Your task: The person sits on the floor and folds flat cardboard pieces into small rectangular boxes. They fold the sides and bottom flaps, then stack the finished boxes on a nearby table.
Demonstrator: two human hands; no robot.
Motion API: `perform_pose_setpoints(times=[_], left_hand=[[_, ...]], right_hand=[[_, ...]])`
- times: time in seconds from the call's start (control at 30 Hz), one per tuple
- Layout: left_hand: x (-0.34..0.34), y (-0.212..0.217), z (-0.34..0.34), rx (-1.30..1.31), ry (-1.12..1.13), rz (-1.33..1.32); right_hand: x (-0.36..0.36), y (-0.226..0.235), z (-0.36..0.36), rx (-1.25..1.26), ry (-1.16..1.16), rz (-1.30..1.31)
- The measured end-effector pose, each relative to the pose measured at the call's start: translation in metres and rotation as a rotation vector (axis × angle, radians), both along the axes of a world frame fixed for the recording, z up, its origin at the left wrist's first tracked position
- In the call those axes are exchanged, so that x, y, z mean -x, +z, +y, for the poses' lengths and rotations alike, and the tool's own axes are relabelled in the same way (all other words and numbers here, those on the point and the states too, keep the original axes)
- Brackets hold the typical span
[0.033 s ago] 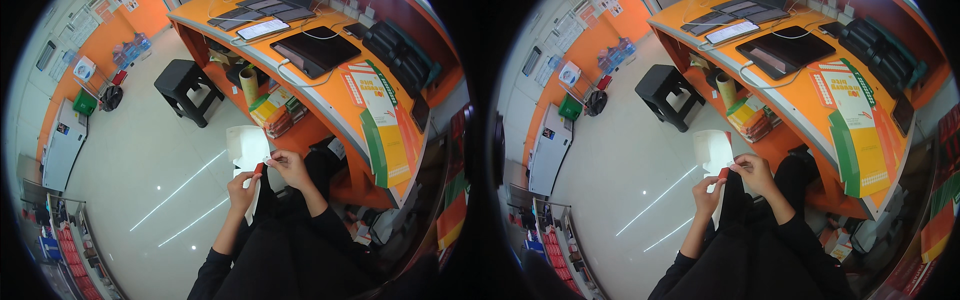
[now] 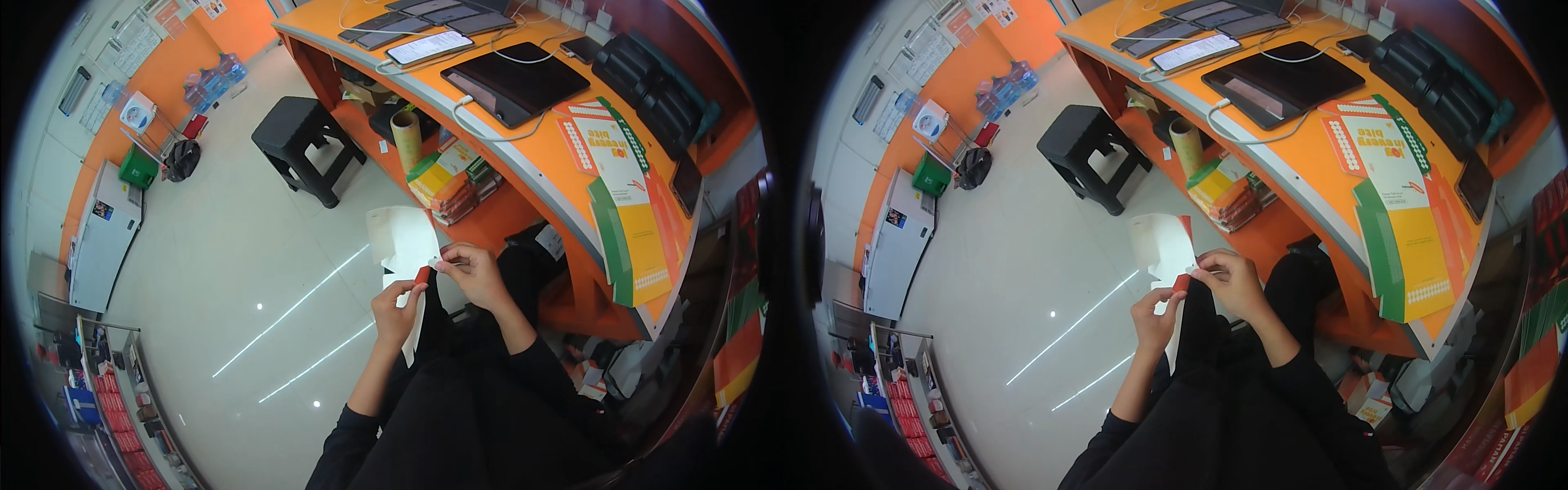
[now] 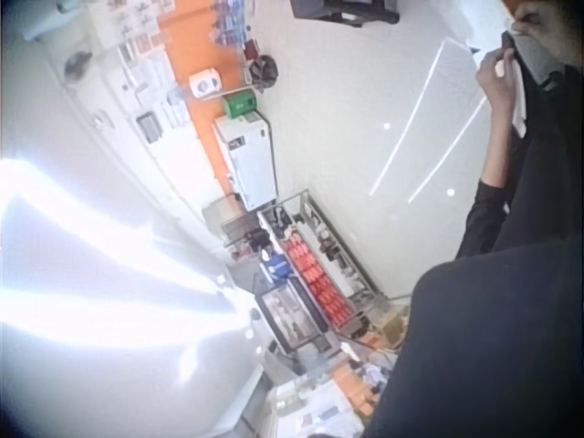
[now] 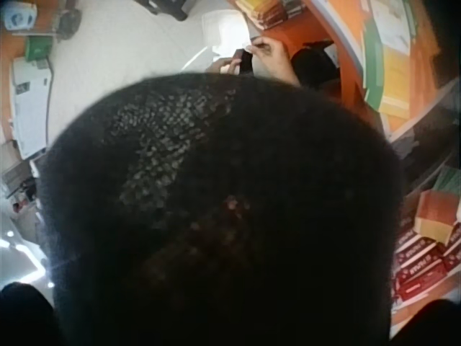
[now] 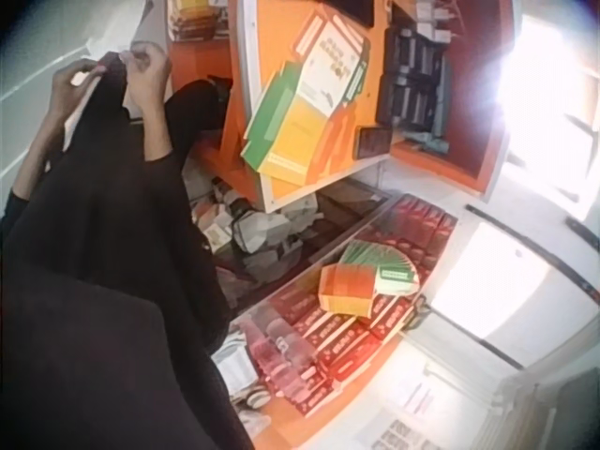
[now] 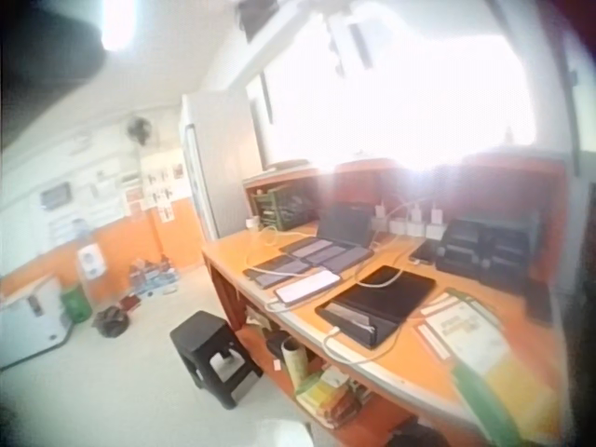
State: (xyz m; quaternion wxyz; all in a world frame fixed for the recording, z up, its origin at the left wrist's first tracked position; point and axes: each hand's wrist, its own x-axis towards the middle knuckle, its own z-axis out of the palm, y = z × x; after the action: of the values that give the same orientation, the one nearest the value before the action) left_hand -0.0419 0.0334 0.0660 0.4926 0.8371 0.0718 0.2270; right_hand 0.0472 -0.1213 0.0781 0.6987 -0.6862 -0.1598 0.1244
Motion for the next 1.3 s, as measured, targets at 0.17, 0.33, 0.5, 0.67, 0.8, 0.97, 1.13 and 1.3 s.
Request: perform_pose_setpoints(times=[0.17, 0.33, 0.5, 0.67, 0.8, 0.97, 1.13, 1.3], left_hand=[[0.008, -0.004, -0.004, 0.150, -0.030, 0.039], [0.015, -0.002, -0.014, 0.372, -0.033, 0.014], [0.021, -0.001, -0.016, 0.224, 0.001, -0.066], [0.018, 0.007, -0.019, 0.070, 0.032, -0.185], [0.022, 0.004, -0.017, 0.218, -0.004, -0.095], [0.025, -0.011, -0.017, 0.355, 0.010, -0.110], [0.026, -0.013, -0.017, 0.364, 0.029, -0.151], [0.029, -0.013, -0.013, 0.557, 0.012, -0.115]], right_hand=[[0.013, 0.032, -0.004, 0.089, 0.089, -0.167], [0.025, 0.037, -0.006, 0.137, 0.112, -0.241], [0.034, 0.049, -0.005, 0.078, 0.101, -0.185], [0.043, 0.045, 0.003, 0.072, 0.020, -0.211], [0.045, 0.044, 0.006, 0.048, -0.034, -0.216], [0.044, 0.041, 0.005, 0.081, 0.015, -0.216], [0.040, 0.037, 0.003, 0.063, 0.103, -0.169], [0.044, 0.033, 0.005, 0.038, 0.069, -0.082]])
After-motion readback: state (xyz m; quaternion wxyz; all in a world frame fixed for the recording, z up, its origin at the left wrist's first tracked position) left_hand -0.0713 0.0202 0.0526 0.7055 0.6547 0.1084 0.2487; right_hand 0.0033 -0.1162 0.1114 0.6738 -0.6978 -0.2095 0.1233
